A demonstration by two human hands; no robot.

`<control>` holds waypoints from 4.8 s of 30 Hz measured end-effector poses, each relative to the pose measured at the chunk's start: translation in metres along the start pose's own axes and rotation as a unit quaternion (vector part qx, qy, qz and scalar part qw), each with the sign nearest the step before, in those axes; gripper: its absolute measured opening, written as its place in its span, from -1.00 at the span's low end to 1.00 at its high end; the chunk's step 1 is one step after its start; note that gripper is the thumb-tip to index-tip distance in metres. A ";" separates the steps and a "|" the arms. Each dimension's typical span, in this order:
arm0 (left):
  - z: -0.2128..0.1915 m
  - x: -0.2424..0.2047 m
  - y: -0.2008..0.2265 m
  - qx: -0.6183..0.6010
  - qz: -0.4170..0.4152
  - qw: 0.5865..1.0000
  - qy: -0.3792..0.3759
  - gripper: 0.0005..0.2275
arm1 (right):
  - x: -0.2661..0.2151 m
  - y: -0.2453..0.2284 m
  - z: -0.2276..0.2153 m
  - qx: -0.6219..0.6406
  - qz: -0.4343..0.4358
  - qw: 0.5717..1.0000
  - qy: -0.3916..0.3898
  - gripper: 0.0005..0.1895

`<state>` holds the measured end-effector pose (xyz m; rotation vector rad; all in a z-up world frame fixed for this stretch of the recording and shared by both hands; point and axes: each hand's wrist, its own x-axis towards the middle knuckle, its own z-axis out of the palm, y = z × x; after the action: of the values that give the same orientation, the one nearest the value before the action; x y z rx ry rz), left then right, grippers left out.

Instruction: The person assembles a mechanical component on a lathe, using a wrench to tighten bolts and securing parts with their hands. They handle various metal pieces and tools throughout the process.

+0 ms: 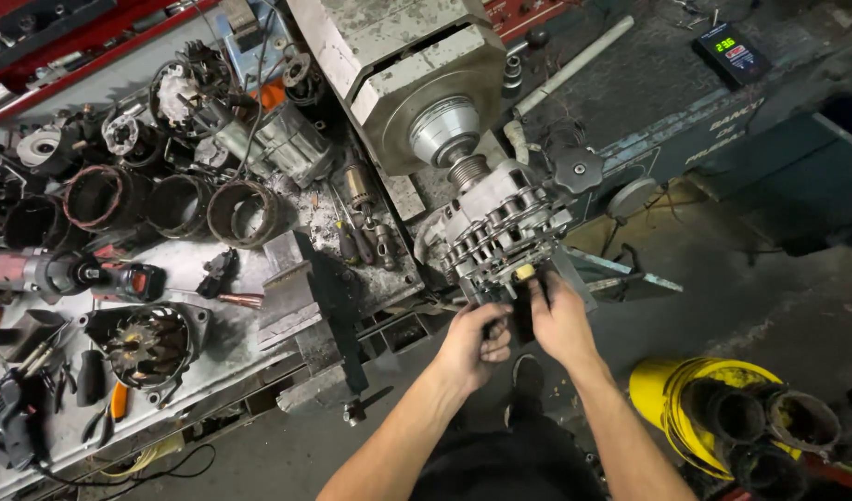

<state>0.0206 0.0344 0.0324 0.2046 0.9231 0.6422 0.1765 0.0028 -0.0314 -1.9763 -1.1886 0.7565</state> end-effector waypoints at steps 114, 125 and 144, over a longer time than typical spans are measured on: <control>-0.013 -0.003 -0.049 -0.079 -0.030 0.996 0.002 -0.84 | -0.073 -0.048 -0.053 0.081 -0.184 0.975 0.092 -0.81; -0.026 -0.020 -0.024 0.174 0.097 0.979 -0.043 -0.74 | -0.080 -0.050 -0.067 0.031 -0.165 0.985 -0.036 -0.80; -0.085 -0.053 -0.020 0.188 0.000 0.982 0.010 -0.85 | -0.013 -0.024 0.003 0.077 -0.042 0.983 0.162 -0.86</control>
<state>-0.0610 -0.0222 0.0091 0.5359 1.0586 0.4661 0.1567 -0.0002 -0.0123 -1.8252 -0.9818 0.4480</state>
